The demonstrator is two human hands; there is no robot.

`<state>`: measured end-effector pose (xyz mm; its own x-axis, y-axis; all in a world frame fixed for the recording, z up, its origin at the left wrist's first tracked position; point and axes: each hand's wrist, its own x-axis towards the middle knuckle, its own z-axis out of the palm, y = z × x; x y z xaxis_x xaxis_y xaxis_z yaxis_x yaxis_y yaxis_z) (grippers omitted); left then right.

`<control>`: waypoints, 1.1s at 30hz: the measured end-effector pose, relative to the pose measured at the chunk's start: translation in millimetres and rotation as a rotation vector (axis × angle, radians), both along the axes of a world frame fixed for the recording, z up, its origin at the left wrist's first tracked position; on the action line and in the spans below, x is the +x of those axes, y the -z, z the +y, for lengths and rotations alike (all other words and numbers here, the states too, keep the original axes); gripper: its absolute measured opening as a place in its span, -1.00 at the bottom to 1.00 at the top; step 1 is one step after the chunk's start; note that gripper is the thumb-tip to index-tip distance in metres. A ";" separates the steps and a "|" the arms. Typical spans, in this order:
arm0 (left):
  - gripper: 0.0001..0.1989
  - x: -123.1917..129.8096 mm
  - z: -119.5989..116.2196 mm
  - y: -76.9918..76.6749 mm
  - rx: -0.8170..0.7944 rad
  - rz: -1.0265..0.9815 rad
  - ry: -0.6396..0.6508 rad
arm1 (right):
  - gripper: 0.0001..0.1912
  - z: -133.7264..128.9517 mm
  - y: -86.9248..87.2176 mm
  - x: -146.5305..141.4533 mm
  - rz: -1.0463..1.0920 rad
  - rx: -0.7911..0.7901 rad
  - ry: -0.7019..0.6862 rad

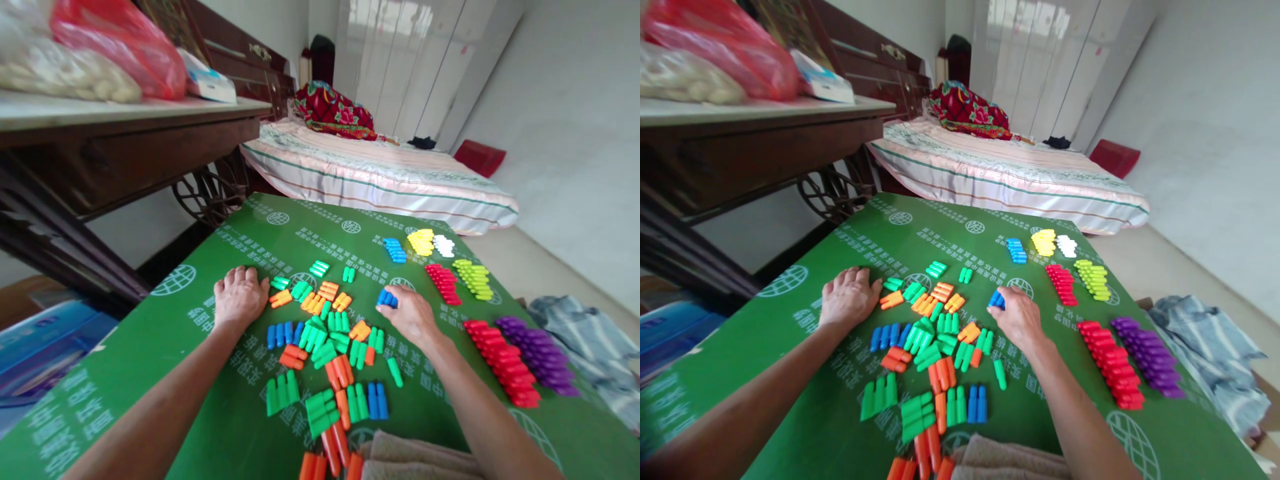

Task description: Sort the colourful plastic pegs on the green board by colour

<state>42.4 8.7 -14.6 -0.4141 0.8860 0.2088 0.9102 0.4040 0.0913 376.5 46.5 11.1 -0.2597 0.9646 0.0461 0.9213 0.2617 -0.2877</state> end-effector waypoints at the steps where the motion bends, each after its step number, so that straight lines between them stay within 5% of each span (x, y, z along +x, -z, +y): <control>1: -0.45 0.1 0.0 -1.0 -0.001 -0.002 0.002 | -0.63 7.1 3.0 6.0 -0.028 0.008 0.075; 5: -0.43 -0.7 0.6 -3.9 -0.016 -0.005 0.007 | -0.60 26.4 12.6 22.5 -0.127 -0.008 0.230; 12: -0.40 -1.4 1.0 -4.9 -0.039 0.003 -0.005 | -0.45 24.8 26.2 44.7 -0.016 -0.022 0.179; 17: -0.41 -0.9 1.0 -7.6 -0.042 0.002 0.005 | -0.59 24.6 30.4 56.0 -0.031 0.006 0.198; 22: -0.41 -3.8 0.7 -7.8 -0.041 -0.004 0.010 | -0.73 34.2 32.6 51.2 -0.066 0.020 0.221; 33: -0.35 -7.7 4.1 -3.9 -0.053 0.010 0.001 | -0.60 78.3 22.7 30.8 -0.114 0.075 0.355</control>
<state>34.7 12.7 -10.6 -0.4113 0.8963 0.1660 0.9114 0.4070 0.0603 407.3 124.8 -11.6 0.0828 0.9904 0.1106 0.9834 -0.0632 -0.1700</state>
